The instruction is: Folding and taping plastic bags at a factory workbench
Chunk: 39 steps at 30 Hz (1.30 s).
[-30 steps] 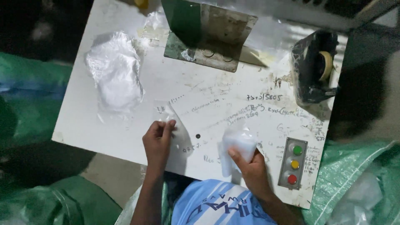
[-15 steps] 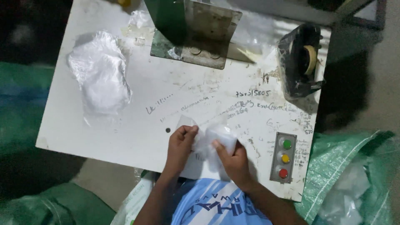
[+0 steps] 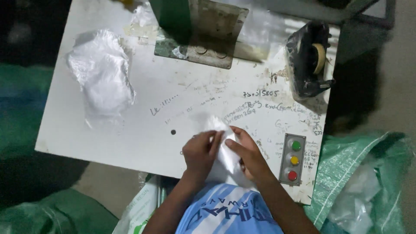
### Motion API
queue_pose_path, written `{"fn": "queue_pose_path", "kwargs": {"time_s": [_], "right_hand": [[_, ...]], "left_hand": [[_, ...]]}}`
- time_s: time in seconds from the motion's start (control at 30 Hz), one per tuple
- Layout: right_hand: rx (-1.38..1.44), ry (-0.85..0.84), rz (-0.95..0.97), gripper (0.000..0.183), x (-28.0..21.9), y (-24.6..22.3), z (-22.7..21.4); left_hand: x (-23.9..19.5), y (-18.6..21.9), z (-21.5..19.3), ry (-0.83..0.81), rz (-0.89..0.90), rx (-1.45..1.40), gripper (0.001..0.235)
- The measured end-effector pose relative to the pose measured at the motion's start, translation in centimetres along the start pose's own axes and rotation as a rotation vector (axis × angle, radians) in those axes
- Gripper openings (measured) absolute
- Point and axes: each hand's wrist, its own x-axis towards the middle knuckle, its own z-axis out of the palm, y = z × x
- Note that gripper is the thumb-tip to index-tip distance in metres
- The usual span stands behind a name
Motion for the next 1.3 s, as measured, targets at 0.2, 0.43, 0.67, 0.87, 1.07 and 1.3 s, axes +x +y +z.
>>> {"fn": "queue_pose_path", "kwargs": {"time_s": [0.2,0.43,0.67,0.87,1.07,1.3], "right_hand": [[-0.364,-0.118,-0.099,0.027,-1.6,0.5,-1.0],[-0.292,0.24,-0.065,0.039,-2.5,-3.5,-0.6],[-0.797,0.138,-0.089,0.036,-0.1,-2.0,-1.8],[-1.426,0.022,-0.653,0.069,-0.4,2.9,-2.4],[-1.32,-0.192,-0.72,0.059,-1.5,3.7,-5.2],[-1.314,-0.106,-0.443,0.059,0.7,5.2,-8.0]], "left_hand": [[-3.8,0.9,2.4,-0.215,-0.047,-0.077,0.023],[-2.8,-0.1,1.6,-0.107,0.349,0.296,0.028],[-1.7,-1.6,1.7,-0.617,0.251,0.527,0.029],[1.1,-3.4,1.8,-0.499,0.308,0.389,0.032],[-0.4,-3.5,1.3,-0.399,0.341,0.242,0.019],[-0.8,-2.3,-1.7,-0.946,-0.01,0.226,0.038]]}}
